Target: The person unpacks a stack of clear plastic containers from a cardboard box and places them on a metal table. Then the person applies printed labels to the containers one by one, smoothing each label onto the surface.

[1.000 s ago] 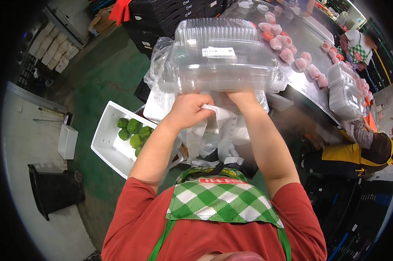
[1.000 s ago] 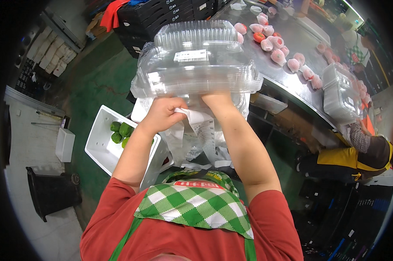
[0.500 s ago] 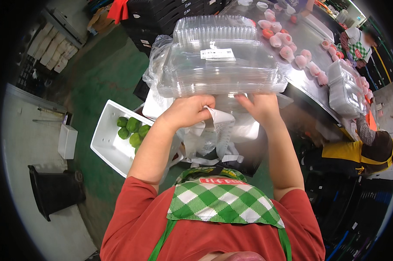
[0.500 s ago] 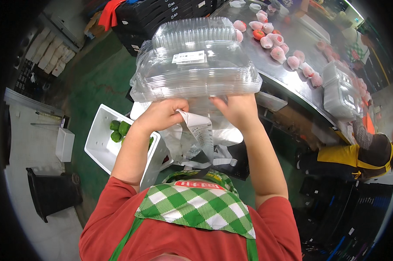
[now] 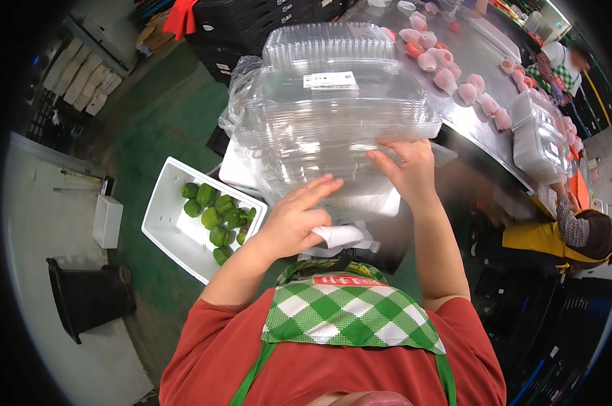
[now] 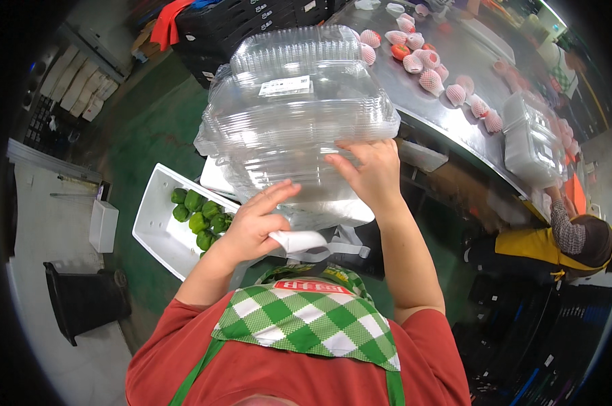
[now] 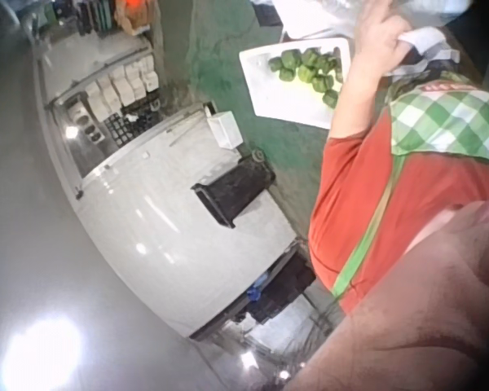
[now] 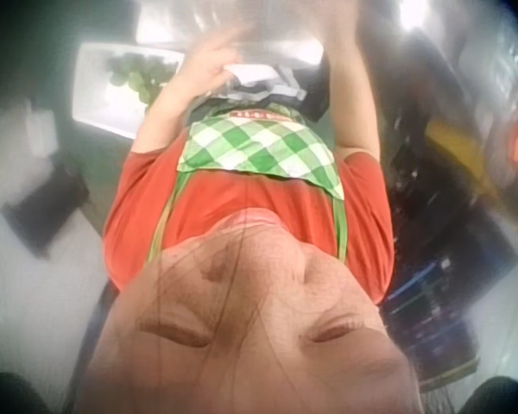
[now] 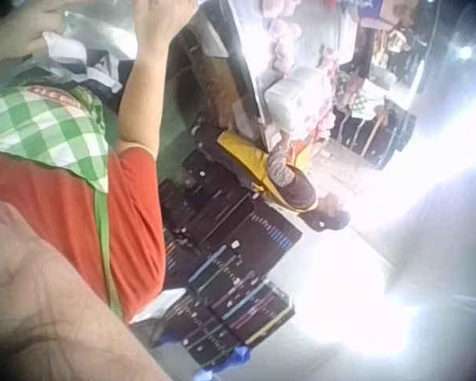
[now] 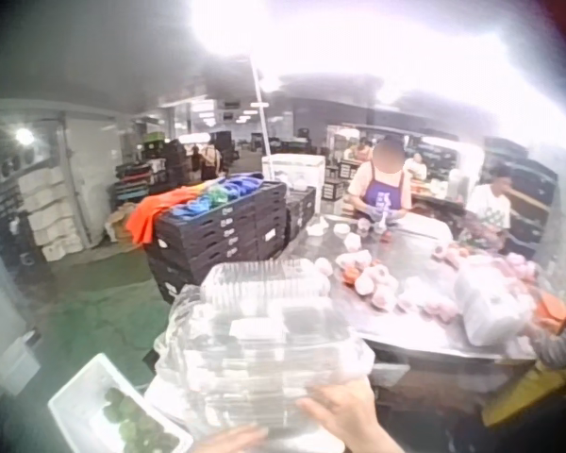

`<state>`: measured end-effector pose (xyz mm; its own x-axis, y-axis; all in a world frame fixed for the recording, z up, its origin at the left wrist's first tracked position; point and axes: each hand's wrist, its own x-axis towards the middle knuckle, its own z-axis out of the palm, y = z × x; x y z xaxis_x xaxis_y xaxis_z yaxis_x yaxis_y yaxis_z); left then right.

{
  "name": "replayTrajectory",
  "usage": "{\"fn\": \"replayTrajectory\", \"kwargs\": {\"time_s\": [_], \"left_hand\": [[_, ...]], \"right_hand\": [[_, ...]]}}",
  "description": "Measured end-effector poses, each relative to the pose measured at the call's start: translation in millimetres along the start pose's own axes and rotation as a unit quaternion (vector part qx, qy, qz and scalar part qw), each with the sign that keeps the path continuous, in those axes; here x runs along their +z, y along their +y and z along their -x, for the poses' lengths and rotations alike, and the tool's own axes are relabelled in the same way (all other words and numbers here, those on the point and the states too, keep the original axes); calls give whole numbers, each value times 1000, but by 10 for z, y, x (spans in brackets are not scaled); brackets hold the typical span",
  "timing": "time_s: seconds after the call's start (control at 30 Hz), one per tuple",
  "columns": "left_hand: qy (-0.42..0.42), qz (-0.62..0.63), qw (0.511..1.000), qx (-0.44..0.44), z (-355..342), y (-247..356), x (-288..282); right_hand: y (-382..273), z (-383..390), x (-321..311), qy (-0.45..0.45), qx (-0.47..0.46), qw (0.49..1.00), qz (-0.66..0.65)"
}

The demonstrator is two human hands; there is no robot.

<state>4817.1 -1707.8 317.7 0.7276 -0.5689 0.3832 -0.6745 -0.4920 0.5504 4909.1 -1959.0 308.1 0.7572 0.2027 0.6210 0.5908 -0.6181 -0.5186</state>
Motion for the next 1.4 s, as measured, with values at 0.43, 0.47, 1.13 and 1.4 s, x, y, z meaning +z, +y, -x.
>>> {"fn": "replayTrajectory", "kwargs": {"time_s": [0.43, 0.47, 1.13, 1.4], "left_hand": [[102, -149, 983, -44, -115, 94, 97], [102, -156, 981, -44, -128, 101, 101], [193, 51, 965, -168, -416, -365, -56], [139, 71, 963, -218, -357, -413, -79]], "right_hand": [[-19, -124, 12, 32, 11, 999, -5], [-31, -124, -7, 26, 15, 1000, 2], [-459, 410, -18, 64, 57, 986, -143], [-511, 318, 166, 10, 138, 941, -308]]}}
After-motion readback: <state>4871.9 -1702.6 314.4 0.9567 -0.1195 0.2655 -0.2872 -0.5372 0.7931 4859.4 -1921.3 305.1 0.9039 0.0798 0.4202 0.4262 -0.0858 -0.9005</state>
